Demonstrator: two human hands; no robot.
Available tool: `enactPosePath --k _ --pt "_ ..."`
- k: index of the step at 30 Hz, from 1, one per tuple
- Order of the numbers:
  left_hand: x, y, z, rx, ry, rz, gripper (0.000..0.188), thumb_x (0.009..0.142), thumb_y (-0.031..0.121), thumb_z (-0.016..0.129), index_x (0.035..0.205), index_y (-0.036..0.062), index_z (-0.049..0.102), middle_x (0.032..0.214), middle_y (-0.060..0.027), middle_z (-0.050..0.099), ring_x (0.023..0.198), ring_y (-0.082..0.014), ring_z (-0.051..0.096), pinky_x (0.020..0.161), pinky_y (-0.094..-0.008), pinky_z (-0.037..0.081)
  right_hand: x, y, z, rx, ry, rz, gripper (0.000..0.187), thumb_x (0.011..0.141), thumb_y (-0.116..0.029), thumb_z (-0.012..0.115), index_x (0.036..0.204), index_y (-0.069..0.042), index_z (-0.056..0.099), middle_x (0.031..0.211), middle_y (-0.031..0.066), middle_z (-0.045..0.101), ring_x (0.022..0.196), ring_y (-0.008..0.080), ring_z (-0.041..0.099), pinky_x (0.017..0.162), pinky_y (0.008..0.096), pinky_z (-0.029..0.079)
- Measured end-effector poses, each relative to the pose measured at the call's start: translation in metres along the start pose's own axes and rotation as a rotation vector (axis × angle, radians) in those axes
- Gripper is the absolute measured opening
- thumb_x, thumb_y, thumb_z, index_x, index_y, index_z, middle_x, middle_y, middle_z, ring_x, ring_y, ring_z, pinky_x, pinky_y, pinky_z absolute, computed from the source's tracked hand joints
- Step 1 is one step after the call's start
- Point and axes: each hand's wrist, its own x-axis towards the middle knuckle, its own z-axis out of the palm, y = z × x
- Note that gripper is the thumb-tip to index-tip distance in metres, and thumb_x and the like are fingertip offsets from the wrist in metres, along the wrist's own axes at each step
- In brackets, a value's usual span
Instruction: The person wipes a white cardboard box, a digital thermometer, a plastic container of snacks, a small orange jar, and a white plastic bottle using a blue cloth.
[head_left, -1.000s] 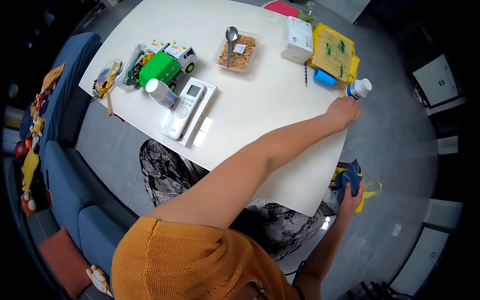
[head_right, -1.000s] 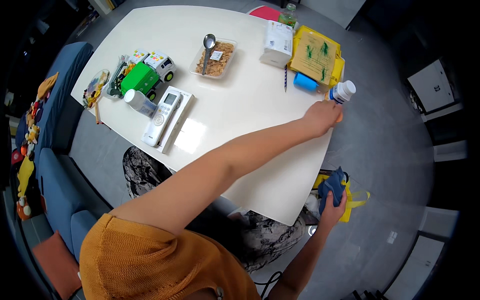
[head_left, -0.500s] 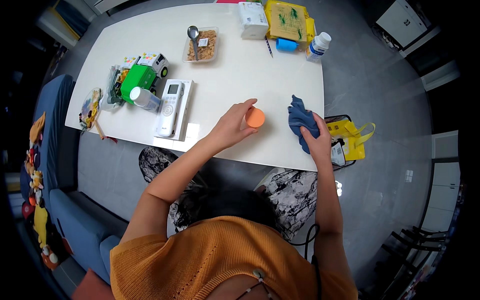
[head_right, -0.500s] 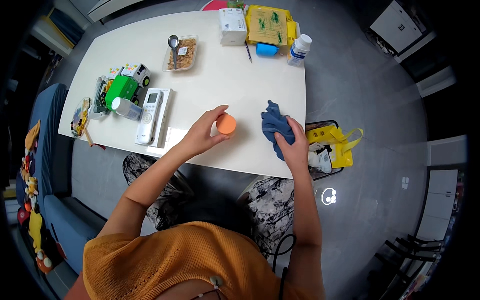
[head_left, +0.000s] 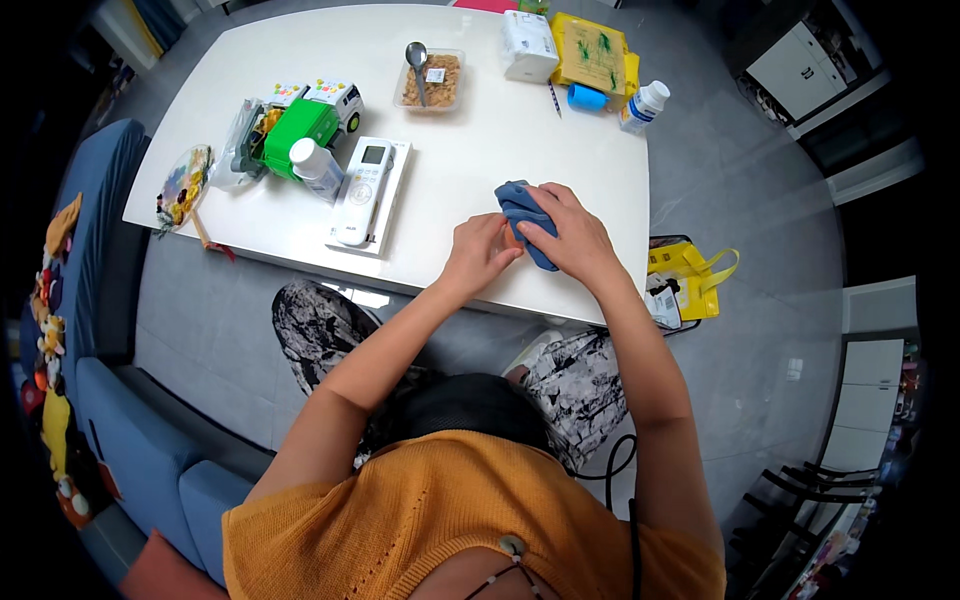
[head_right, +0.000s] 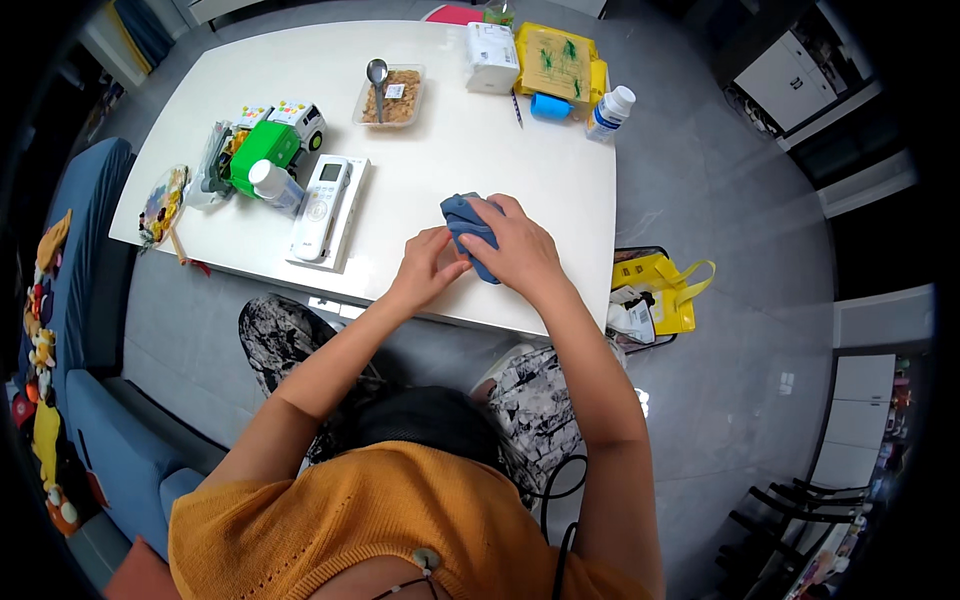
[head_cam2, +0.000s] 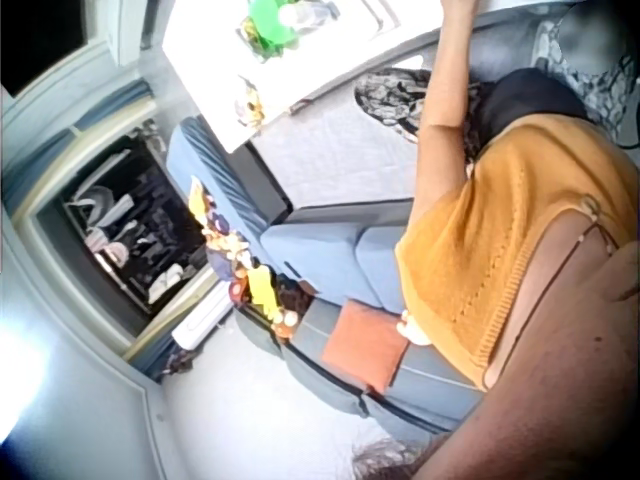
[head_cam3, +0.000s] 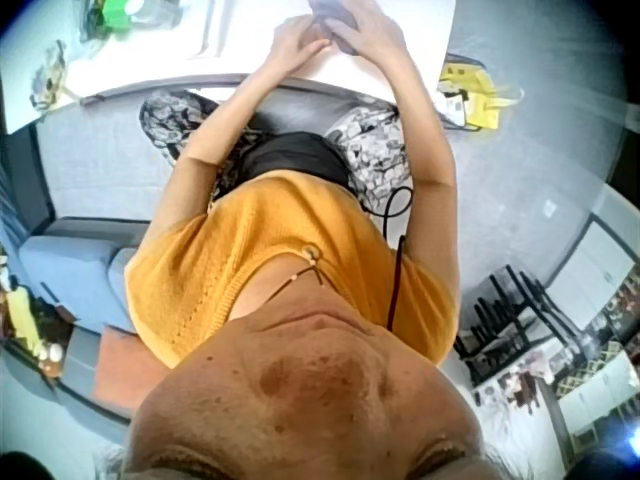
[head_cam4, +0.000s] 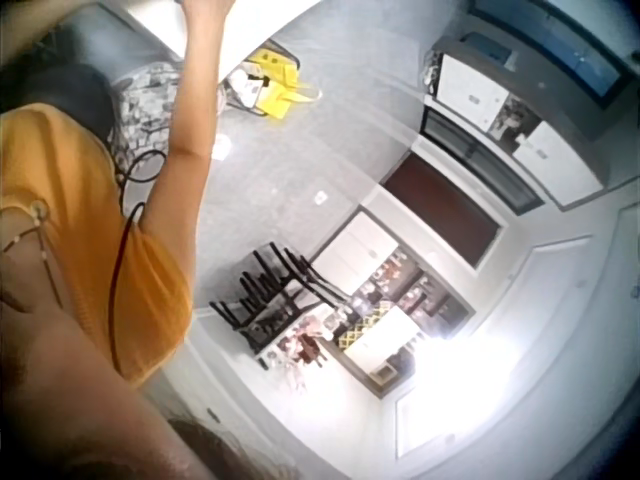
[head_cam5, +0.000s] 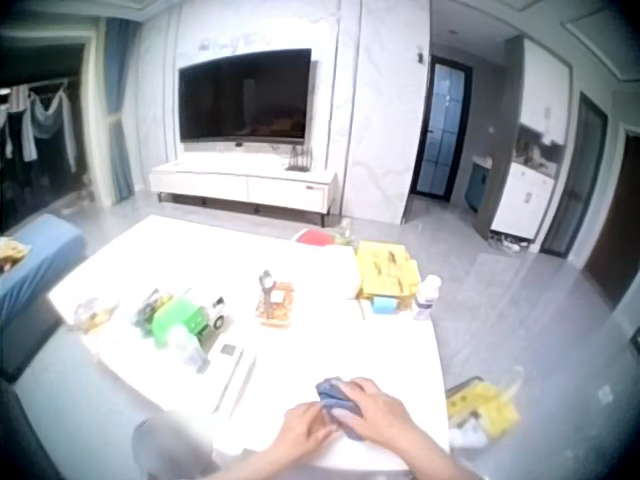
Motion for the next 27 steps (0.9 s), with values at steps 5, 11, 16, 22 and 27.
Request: enactPosePath --k 5,11,16,22,27 --pt "-0.008 -0.001 0.007 0.056 -0.034 0.011 0.050 0.074 0.020 0.071 0.117 0.0023 0.052 0.097 -0.0141 0.062 0.091 -0.0340 0.057 0.079 -0.0445 0.042 0.011 0.000 -0.010 -0.061 -0.167 0.042 0.062 0.077 -0.044 0.067 0.130 -0.016 0.053 0.120 0.0142 0.054 0.103 0.0334 0.060 0.088 0.0391 0.048" --pt "-0.012 0.002 0.012 0.042 -0.040 -0.006 0.054 0.075 0.018 0.071 0.121 0.0012 0.049 0.099 -0.0148 0.061 0.092 -0.0335 0.057 0.083 -0.0445 0.041 0.024 0.020 0.011 0.069 -0.206 0.090 0.068 0.072 -0.055 0.068 0.123 -0.011 0.056 0.113 0.0188 0.056 0.101 0.0347 0.060 0.086 0.0400 0.048" --pt "-0.013 0.006 0.012 0.047 0.051 0.061 0.055 0.077 0.016 0.070 0.124 0.0003 0.046 0.097 -0.0148 0.061 0.091 -0.0331 0.057 0.084 -0.0447 0.041 0.023 0.019 0.027 0.263 0.036 0.271 0.055 0.081 -0.051 0.062 0.110 -0.004 0.060 0.095 0.0206 0.065 0.089 0.0348 0.064 0.079 0.0393 0.050" --pt "-0.013 0.002 0.013 0.035 -0.026 0.018 0.057 0.078 0.016 0.069 0.127 0.0018 0.044 0.100 -0.0150 0.060 0.094 -0.0328 0.056 0.087 -0.0440 0.040 0.011 0.030 0.038 0.550 0.107 0.304 0.045 0.082 -0.038 0.063 0.110 -0.003 0.058 0.100 0.0198 0.063 0.093 0.0311 0.063 0.083 0.0369 0.048" --pt "-0.015 -0.001 0.015 0.054 0.019 0.094 0.056 0.078 0.014 0.069 0.126 0.0013 0.044 0.097 -0.0146 0.060 0.091 -0.0332 0.057 0.084 -0.0443 0.041 -0.001 0.025 0.022 0.386 -0.010 0.050 0.065 0.071 -0.038 0.070 0.123 -0.006 0.050 0.117 0.0220 0.053 0.102 0.0345 0.059 0.091 0.0370 0.046"
